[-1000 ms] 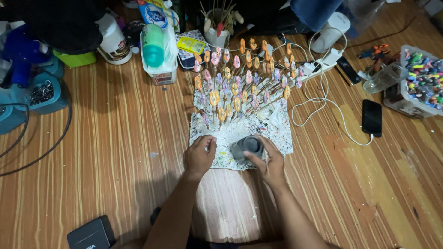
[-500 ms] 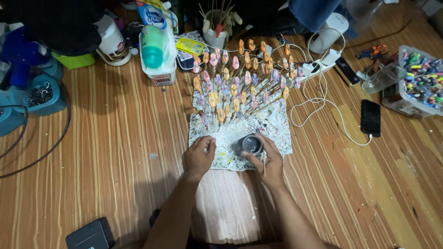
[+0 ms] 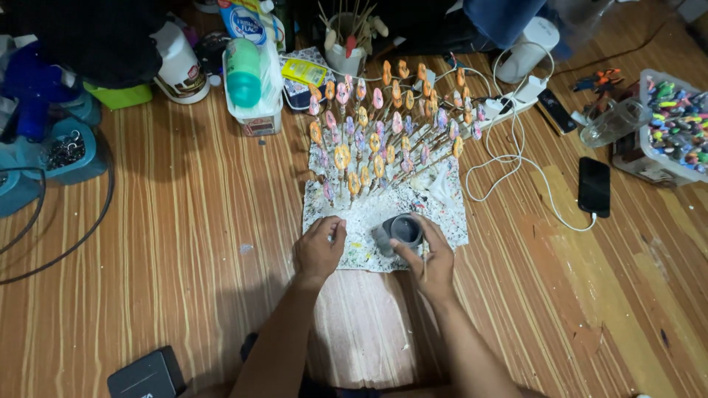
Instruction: Painting small decorative figures attached to wooden sticks using a fine brush and paint.
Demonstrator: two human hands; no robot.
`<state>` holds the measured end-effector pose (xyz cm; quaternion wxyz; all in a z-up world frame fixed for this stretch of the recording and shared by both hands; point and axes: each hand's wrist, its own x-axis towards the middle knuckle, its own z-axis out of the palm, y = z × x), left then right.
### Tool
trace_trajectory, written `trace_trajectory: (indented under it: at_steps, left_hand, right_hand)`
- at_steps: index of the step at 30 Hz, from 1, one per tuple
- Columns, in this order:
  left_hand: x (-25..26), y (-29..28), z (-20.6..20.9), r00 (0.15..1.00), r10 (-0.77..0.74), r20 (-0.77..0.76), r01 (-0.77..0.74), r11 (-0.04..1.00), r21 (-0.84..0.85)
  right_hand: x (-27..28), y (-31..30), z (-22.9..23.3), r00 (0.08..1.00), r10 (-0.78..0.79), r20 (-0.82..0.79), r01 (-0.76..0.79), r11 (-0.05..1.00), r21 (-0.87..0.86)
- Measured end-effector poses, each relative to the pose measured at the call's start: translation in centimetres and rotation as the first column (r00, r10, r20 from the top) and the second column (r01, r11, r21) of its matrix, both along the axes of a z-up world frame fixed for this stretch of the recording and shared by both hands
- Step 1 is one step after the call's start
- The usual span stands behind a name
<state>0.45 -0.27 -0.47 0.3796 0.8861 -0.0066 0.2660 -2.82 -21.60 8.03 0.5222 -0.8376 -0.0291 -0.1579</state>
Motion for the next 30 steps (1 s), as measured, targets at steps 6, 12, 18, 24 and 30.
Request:
trace_trajectory:
  at_steps: [6,12,18,24,30]
  left_hand:
    - [0.0,0.1,0.0,1.0,-0.021,-0.012,0.02,0.999,-0.031]
    - [0.0,0.0,0.0,1.0,-0.017,0.015,0.018,0.999,-0.028]
    - [-0.1,0.0,0.1,1.0,-0.018,0.002,0.018,1.0,-0.024]
    - [0.2,-0.1,-0.9,1.0,-0.013,-0.01,0.013,1.0,-0.01]
    - [0.0,0.0,-0.2,0.999,-0.027,-0.026,0.026,0.999,-0.022]
  right_hand:
    - [-0.1,0.3,0.2,1.0,-0.003,0.002,0.003,1.0,-0.026]
    - [-0.1,0.1,-0.3,1.0,0.016,-0.004,-0.016,1.0,0.005]
    - [0.1,0.2,-0.5,0.998,0.029,-0.051,-0.027,0.999,0.042]
    - [0.3,-0.9,-1.9,0.995,0.04,-0.09,-0.03,0.994,0.107]
    - [0.7,-1.9,-2.2,0.983,0.112,-0.146,-0.071,0.963,0.261]
